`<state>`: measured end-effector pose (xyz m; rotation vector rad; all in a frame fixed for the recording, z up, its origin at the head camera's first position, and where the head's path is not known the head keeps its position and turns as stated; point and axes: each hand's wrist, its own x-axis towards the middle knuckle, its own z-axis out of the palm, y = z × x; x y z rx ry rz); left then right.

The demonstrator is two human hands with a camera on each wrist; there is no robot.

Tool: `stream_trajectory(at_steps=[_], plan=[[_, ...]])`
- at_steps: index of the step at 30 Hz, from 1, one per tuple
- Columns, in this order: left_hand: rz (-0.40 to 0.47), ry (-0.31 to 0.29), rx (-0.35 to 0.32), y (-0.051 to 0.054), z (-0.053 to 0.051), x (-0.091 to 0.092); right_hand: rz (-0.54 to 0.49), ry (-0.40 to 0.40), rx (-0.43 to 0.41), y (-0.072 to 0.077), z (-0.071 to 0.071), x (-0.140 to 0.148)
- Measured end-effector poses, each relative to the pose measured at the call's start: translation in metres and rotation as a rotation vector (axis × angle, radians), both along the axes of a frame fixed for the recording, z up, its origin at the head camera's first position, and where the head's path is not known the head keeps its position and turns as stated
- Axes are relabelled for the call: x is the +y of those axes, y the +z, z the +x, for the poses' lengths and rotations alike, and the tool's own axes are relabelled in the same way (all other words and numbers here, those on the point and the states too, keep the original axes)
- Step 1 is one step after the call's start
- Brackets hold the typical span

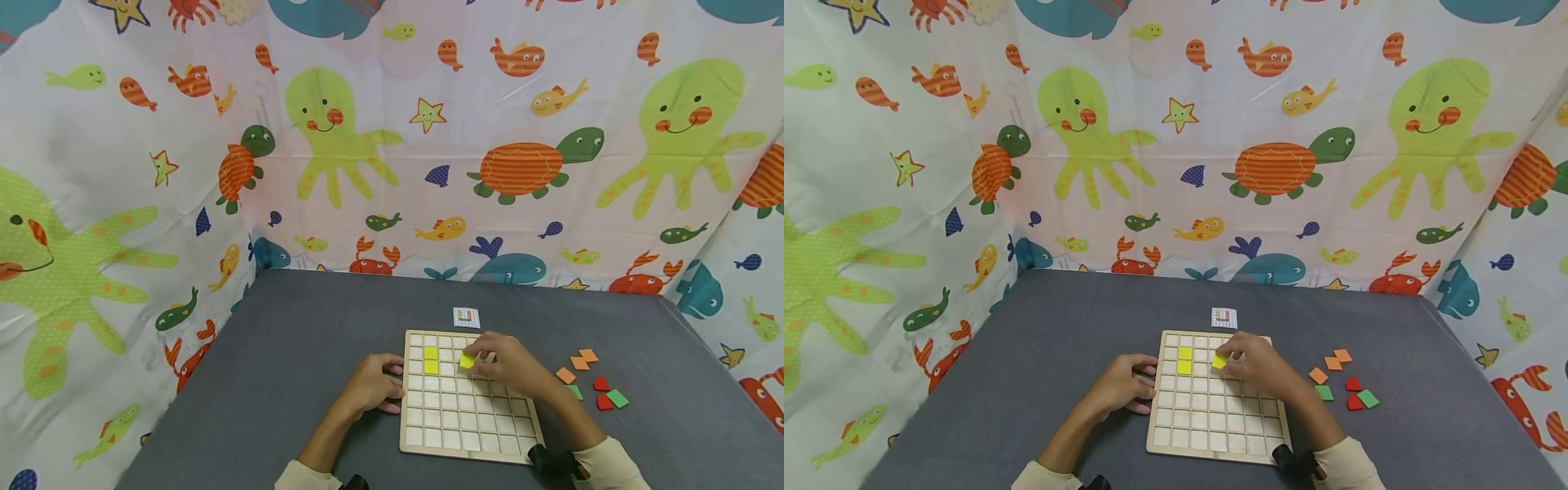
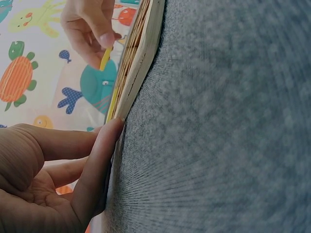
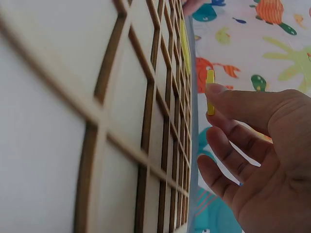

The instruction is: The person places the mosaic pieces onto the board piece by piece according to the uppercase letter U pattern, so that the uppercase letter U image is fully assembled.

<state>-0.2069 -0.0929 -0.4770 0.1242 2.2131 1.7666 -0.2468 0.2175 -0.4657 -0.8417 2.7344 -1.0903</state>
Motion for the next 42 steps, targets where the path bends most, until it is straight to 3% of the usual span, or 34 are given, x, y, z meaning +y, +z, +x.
stream_trajectory(at_steps=[22,42], plan=[[0.0,0.005,-0.002,0.002,0.001,0.0,-0.027,0.123,-0.056,-0.001,0.003,-0.049],[-0.018,0.004,-0.008,0.002,0.001,0.0,0.084,0.142,-0.03,0.003,0.006,-0.062]])
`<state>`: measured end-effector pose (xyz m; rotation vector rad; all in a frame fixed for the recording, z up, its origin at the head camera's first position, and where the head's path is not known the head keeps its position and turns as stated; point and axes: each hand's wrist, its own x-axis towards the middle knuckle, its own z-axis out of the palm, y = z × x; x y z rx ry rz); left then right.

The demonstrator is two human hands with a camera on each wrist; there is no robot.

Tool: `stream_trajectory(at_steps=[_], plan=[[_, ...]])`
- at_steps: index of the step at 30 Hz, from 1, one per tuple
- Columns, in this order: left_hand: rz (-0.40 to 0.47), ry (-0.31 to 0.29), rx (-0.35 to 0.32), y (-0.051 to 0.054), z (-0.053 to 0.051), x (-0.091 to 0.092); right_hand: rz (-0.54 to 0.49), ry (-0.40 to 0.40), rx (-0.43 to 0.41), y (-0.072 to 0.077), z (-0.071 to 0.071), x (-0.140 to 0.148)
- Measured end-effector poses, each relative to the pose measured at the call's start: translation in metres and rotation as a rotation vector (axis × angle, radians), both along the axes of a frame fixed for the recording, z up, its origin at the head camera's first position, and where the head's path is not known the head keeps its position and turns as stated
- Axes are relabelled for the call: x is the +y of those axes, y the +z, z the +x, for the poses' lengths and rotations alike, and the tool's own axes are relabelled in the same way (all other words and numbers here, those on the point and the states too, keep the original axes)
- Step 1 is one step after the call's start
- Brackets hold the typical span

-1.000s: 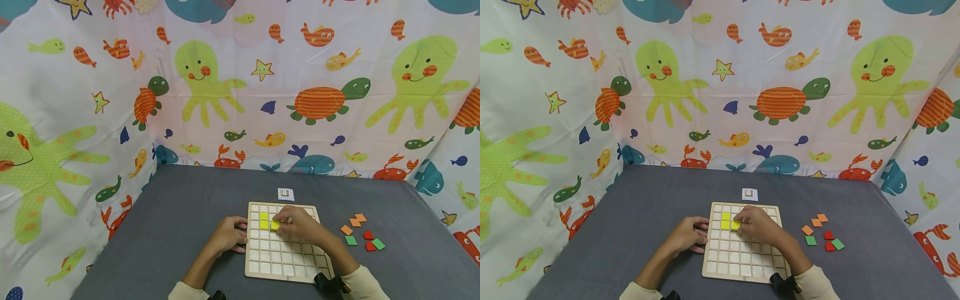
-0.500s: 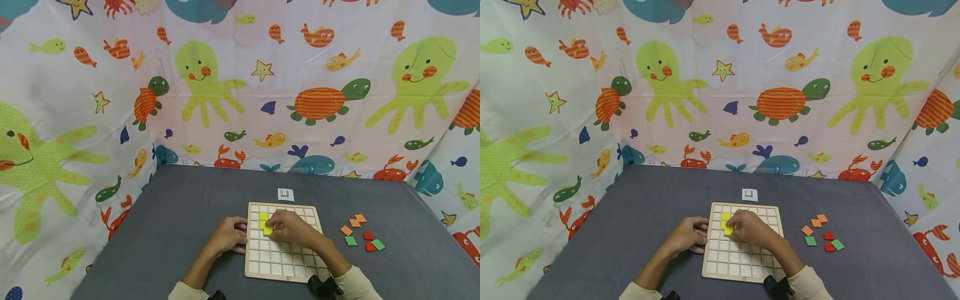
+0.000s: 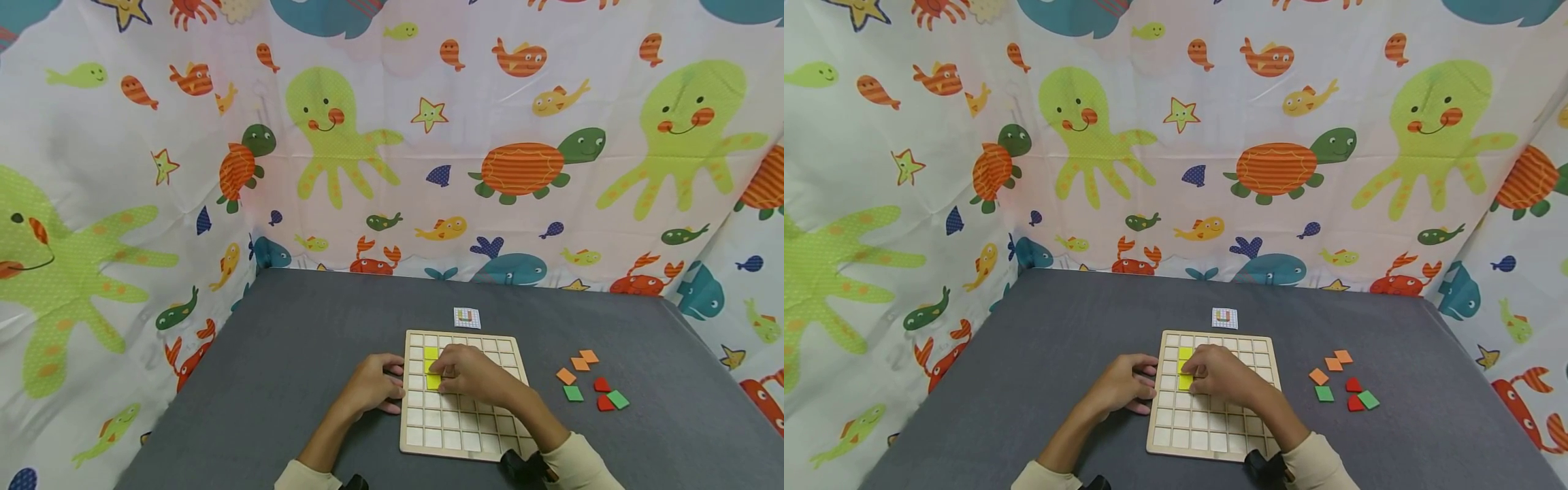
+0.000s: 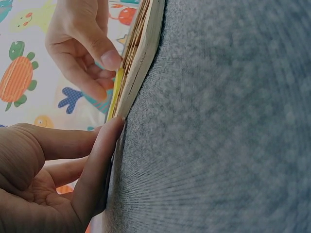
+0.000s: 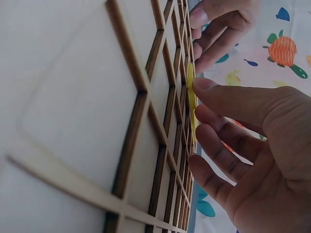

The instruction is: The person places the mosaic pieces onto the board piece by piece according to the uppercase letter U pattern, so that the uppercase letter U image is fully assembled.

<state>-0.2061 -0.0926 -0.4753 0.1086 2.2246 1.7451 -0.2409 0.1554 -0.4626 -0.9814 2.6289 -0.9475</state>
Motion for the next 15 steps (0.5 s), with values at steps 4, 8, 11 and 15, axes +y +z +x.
stream_trajectory(at_steps=[4,8,11,15], plan=[[0.007,-0.003,0.001,0.0006,0.0002,-0.0002,-0.008,-0.007,-0.003,0.0012,0.0004,0.0005],[0.007,-0.004,0.002,0.0001,-0.0003,-0.0003,-0.005,-0.001,-0.005,0.0008,-0.0001,-0.0004],[0.006,-0.004,0.002,-0.0004,-0.0002,-0.0001,-0.001,0.003,-0.007,0.0004,-0.0004,-0.0012],[0.003,-0.003,0.001,-0.0009,-0.0001,0.0002,0.001,0.005,-0.011,0.0004,-0.0005,-0.001]])
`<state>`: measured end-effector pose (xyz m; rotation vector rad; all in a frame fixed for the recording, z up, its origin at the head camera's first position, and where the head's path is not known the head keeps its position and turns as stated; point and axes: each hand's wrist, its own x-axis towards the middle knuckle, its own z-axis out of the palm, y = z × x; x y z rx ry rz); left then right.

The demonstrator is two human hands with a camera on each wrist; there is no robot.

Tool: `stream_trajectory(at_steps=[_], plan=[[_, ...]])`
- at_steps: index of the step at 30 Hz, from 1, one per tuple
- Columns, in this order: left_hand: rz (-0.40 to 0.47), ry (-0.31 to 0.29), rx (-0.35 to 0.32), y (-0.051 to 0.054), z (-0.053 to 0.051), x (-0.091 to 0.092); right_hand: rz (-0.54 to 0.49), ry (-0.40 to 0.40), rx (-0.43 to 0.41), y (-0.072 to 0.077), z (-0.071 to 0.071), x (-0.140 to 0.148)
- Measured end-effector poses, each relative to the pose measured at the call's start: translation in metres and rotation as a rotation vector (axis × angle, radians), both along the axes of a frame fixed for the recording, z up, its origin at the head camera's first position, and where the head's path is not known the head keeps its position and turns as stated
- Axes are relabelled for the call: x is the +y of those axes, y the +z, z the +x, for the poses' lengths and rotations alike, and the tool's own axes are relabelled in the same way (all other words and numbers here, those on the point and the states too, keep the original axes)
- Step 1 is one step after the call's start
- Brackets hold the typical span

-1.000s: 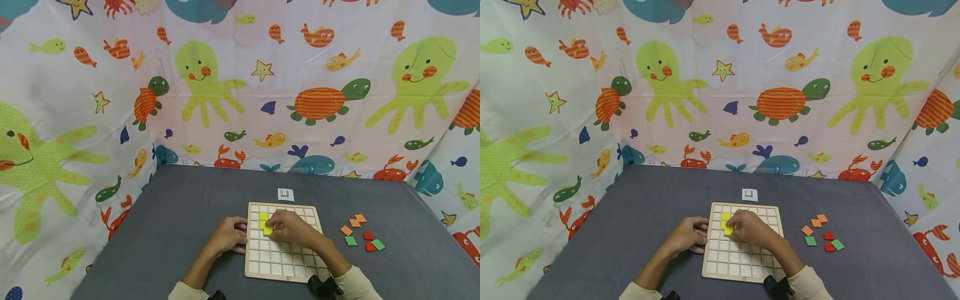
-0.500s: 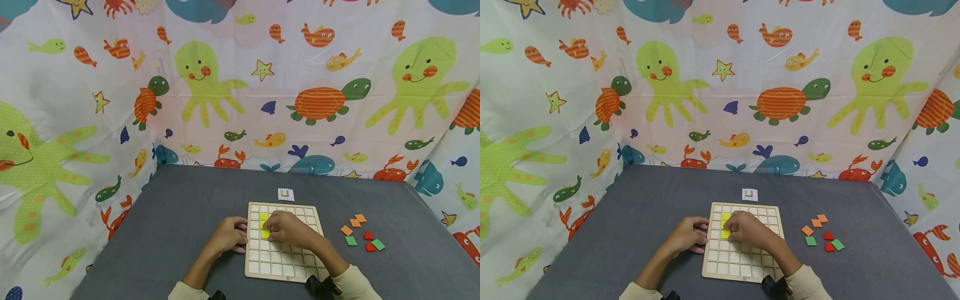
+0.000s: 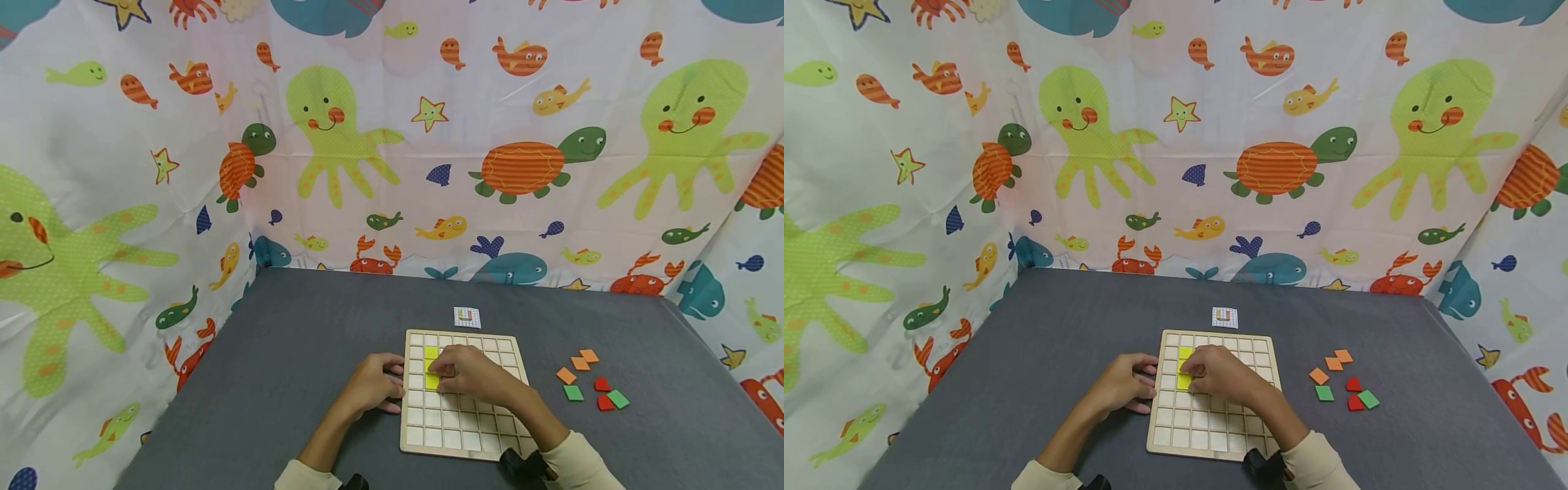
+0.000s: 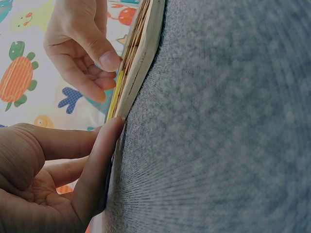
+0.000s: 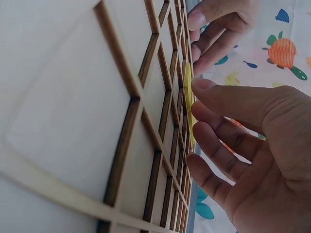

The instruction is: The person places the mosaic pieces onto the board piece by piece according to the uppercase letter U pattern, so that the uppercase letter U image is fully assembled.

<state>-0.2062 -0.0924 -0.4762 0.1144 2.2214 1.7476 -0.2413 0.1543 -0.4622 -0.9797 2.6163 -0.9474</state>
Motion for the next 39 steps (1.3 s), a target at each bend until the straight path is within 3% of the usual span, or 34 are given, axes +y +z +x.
stream_trajectory(at_steps=[10,22,39], plan=[[-0.02,0.007,0.006,-0.001,0.0,0.0,-0.047,-0.056,-0.057,0.002,0.002,0.016],[-0.014,0.006,0.01,-0.001,-0.001,0.0,-0.043,-0.123,0.011,0.003,0.004,0.057],[0.006,0.003,0.009,-0.002,0.0,0.001,-0.002,-0.322,-0.045,0.006,0.016,0.128]])
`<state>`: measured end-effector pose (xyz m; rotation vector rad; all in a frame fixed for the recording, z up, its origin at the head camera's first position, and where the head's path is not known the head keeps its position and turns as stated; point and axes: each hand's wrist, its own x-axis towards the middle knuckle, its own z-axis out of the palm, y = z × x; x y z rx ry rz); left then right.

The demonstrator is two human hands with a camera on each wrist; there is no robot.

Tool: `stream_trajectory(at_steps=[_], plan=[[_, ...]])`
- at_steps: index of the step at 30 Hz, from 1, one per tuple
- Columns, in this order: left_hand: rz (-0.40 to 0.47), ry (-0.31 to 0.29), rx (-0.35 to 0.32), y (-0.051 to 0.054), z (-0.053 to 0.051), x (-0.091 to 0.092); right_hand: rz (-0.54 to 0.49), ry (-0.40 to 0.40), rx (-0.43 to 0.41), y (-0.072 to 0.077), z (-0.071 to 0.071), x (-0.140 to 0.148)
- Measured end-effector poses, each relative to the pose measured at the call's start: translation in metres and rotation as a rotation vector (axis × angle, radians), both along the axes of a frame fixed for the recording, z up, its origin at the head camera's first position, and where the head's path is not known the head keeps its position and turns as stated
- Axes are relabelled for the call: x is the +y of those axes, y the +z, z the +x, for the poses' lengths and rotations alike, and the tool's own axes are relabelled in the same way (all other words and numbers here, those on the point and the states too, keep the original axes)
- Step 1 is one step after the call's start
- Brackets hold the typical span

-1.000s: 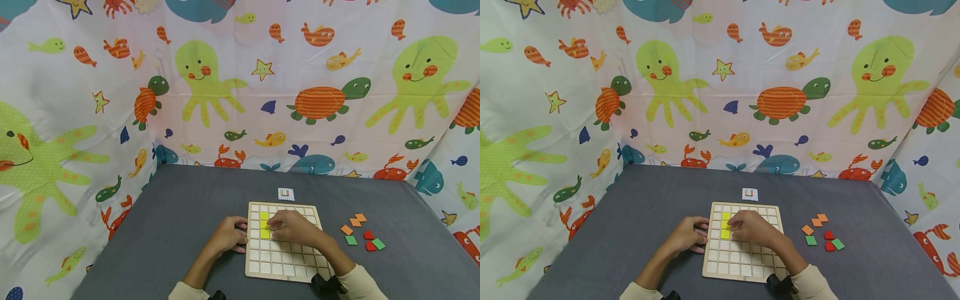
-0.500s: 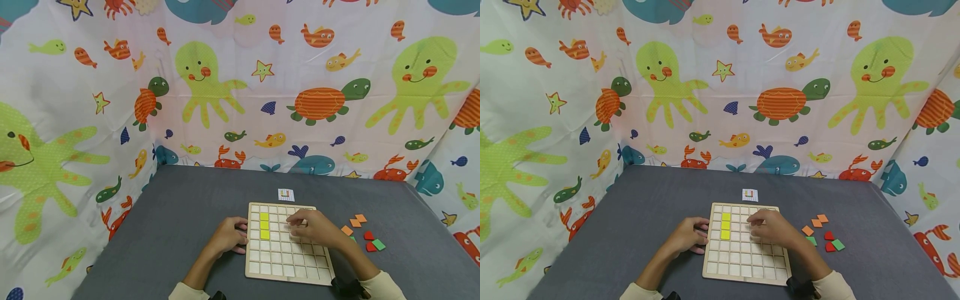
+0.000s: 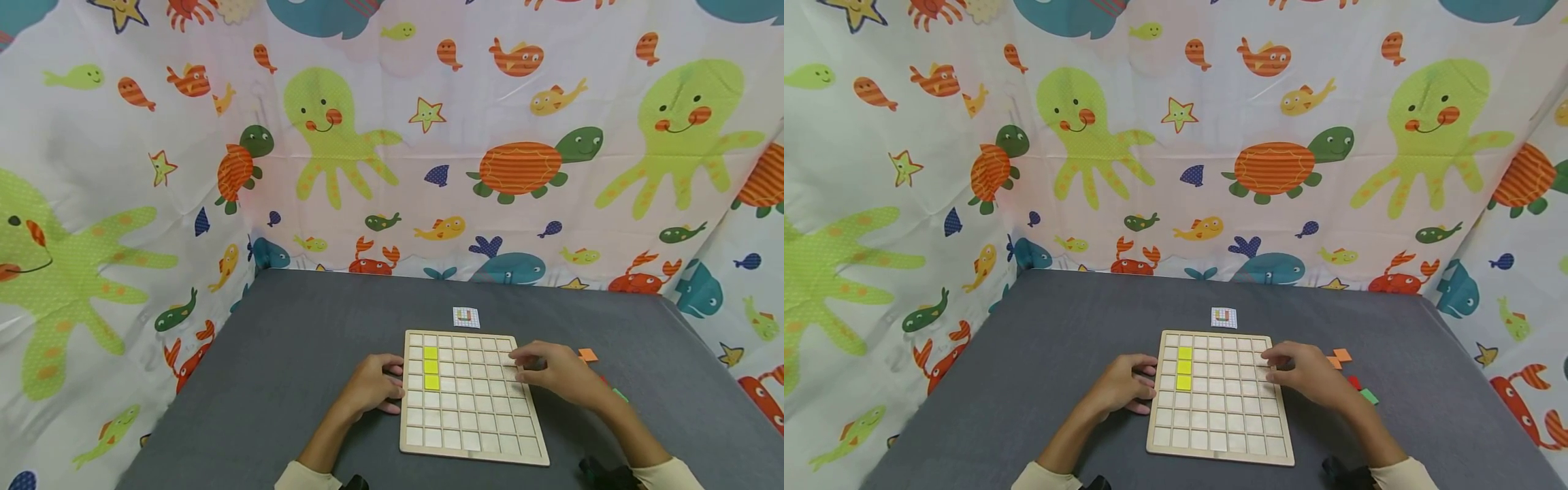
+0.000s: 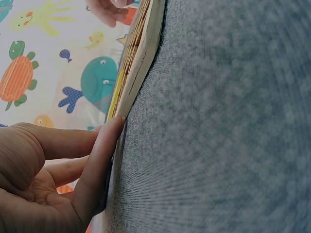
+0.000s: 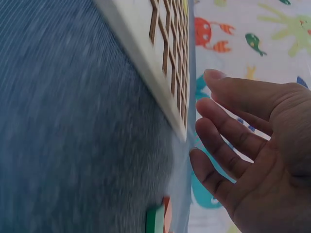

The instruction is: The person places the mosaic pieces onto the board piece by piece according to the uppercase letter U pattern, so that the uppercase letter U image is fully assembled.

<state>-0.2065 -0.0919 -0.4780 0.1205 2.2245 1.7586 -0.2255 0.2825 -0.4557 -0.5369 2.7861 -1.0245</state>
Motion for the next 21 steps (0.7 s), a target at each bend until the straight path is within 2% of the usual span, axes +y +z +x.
stream_trajectory(at_steps=[3,9,21], plan=[[0.008,-0.005,0.003,-0.001,0.0,-0.001,-0.003,-0.028,0.012,-0.001,0.001,0.012],[0.018,-0.012,0.007,-0.002,0.0,-0.001,0.063,-0.077,0.057,-0.001,0.005,0.035],[0.015,-0.009,0.004,-0.001,0.0,-0.001,0.121,-0.177,-0.038,-0.004,0.01,0.078]])
